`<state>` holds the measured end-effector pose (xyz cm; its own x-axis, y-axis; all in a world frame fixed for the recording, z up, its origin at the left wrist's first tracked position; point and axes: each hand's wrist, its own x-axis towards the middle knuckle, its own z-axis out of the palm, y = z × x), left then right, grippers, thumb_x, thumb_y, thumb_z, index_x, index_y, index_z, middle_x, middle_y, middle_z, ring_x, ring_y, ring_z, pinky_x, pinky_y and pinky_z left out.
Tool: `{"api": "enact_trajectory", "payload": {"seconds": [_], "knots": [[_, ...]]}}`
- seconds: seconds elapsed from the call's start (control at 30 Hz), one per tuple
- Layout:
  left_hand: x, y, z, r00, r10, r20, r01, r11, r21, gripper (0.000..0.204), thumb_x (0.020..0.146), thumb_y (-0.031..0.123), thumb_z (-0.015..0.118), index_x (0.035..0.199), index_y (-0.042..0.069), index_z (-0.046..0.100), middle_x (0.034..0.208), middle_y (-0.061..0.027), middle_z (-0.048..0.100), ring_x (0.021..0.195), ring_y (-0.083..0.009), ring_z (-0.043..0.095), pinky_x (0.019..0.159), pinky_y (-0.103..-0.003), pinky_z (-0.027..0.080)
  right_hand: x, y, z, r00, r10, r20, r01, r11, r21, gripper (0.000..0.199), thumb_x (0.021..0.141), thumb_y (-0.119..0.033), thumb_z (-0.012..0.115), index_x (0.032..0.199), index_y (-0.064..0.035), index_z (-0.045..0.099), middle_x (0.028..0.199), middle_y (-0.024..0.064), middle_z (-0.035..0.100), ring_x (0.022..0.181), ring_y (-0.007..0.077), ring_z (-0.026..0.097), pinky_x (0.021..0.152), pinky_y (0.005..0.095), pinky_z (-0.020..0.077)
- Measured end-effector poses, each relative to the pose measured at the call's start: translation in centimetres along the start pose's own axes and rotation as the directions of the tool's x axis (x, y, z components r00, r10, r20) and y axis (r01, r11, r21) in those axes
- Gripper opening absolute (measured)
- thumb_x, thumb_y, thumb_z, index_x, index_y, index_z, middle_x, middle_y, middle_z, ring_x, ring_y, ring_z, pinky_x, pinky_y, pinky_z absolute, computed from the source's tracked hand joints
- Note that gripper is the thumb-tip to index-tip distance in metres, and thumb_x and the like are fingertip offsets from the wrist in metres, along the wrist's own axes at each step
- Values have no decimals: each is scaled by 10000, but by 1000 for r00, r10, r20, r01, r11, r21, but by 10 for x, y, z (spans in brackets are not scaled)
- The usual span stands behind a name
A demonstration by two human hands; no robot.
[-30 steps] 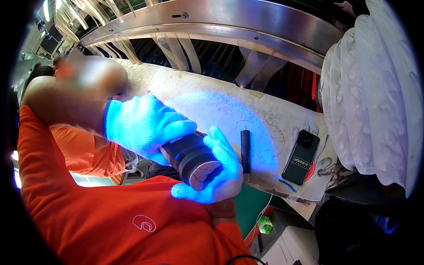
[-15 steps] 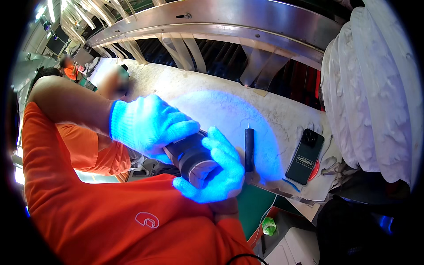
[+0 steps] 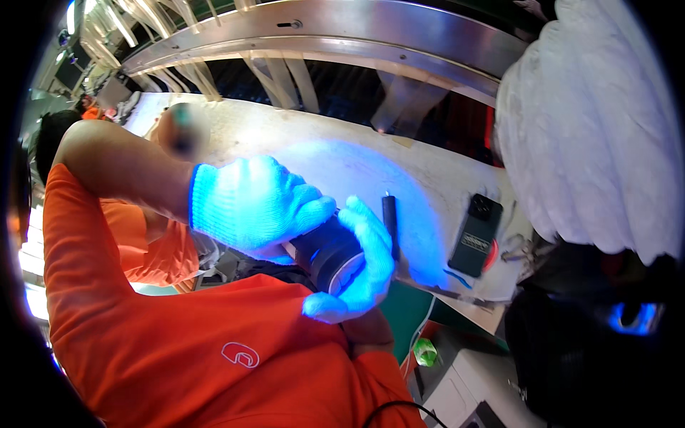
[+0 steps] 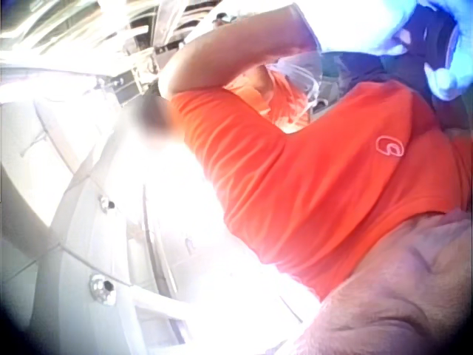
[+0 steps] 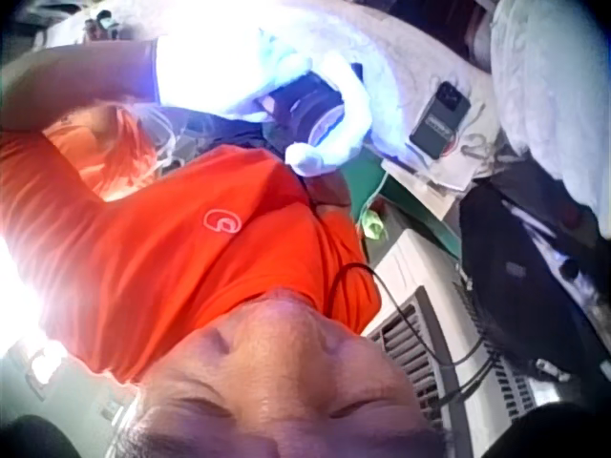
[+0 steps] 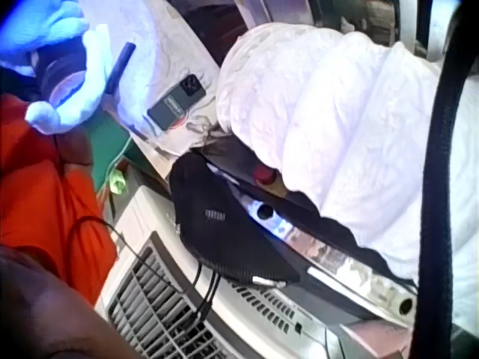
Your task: The person uses a black brush to scrub the sole and sides of a white and green sneaker. They repeatedly rotate the shoe to access different areas of the outsole and midsole, applying pressure with the brush. The person works at a bench in a factory setting, handling the shoe with gloved hands.
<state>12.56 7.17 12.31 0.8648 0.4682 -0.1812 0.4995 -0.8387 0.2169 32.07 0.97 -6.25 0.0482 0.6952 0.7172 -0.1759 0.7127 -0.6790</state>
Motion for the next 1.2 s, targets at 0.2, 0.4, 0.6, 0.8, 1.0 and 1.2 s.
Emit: {"api": "enact_trajectory", "payload": {"seconds": [0.2,0.4,0.6,0.8,1.0,1.2], "knots": [[16,1,4,999,38,-19,-39,993,-108,486,882,325,873,1187,12,662,927,-131,758,828,-349,769,724,-453,626,1,-28,10,961,184,-207,-181,983,31,1162,1007,-883,537,1698,33,358,1715,260,464,1565,399,504,1328,567,364],[23,11,-4,990,143,15,-140,984,-112,318,892,263,851,1135,77,761,984,-103,801,874,-330,791,765,-425,647,6,-60,27,877,313,-365,-336,942,1,1056,1048,-815,535,1694,9,391,1589,200,583,1413,330,621,1197,492,501],[28,20,-12,993,94,75,-88,992,-88,229,851,209,851,1022,62,812,914,-125,804,846,-350,797,718,-448,640,1,-53,25,857,298,-421,-343,939,-32,992,1029,-766,532,1641,12,459,1446,162,650,1316,289,658,1118,443,530],[27,21,-14,993,119,3,-118,987,-110,125,839,171,836,928,84,850,843,-137,792,807,-362,794,673,-465,628,-7,-52,13,925,201,-324,-274,941,-199,889,1126,-633,426,1654,82,416,1601,227,550,1459,345,568,1230,485,433],[25,23,-9,985,170,-15,-171,980,-100,97,861,153,816,896,68,846,824,-146,787,772,-366,790,645,-468,624,-18,-54,13,941,79,-329,-228,867,-443,742,1116,-503,463,1576,76,521,1526,211,610,1386,299,618,1182,452,473],[4,27,21,963,160,-216,-193,971,-142,232,925,208,806,1024,7,749,847,-178,762,710,-371,763,601,-477,621,-25,-70,9,976,69,-208,-158,880,-448,575,1166,-325,441,1531,100,570,1513,264,614,1409,369,611,1203,507,479]]}}
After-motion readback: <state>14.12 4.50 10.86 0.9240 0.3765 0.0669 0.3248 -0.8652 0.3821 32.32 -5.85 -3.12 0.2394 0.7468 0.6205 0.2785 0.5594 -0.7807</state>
